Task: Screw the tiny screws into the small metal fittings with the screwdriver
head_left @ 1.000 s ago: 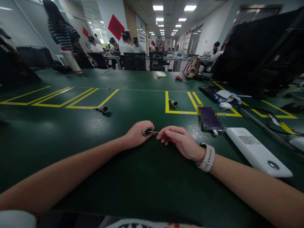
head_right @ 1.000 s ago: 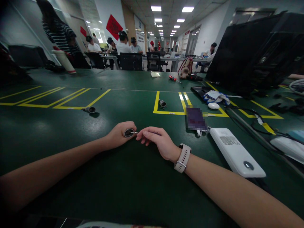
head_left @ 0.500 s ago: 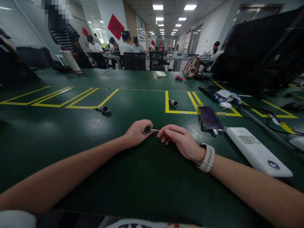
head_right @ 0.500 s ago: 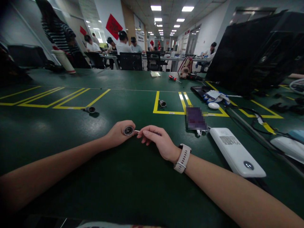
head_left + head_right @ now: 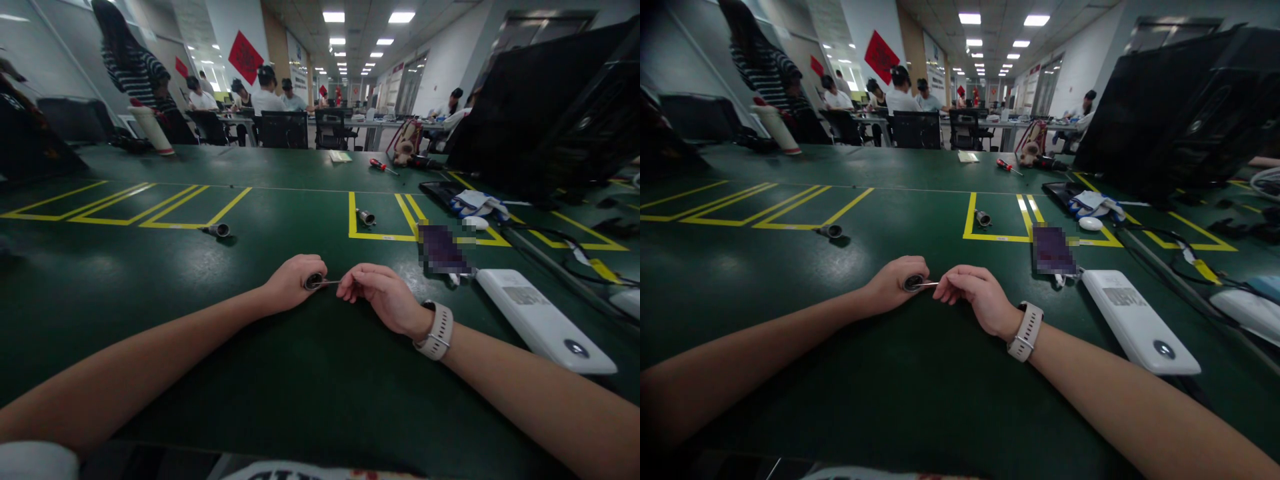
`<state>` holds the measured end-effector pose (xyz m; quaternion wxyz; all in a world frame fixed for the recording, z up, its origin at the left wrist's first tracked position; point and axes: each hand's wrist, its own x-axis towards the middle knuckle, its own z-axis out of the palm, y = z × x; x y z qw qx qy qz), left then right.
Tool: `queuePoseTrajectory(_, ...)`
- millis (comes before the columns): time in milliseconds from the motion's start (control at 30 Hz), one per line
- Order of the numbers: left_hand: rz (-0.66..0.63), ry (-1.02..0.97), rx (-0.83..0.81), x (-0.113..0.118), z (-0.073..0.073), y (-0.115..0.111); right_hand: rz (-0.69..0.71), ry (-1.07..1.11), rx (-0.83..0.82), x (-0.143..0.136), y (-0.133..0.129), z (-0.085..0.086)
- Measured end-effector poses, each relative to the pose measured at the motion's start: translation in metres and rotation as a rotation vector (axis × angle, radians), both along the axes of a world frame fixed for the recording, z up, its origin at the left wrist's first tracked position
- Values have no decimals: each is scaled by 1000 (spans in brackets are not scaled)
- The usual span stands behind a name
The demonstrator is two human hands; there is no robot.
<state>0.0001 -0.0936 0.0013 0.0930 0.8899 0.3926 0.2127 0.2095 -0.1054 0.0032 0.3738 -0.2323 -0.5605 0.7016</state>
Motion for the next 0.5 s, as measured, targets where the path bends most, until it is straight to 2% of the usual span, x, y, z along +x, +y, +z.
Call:
queuePoseTrajectory(200,92,-14,26,0,-1,-1,-40,-43,38,0,-3,1)
queuePoseTrajectory(500,-77,-34,-8,-1,2,-1,56,-59,65,0,1,-1)
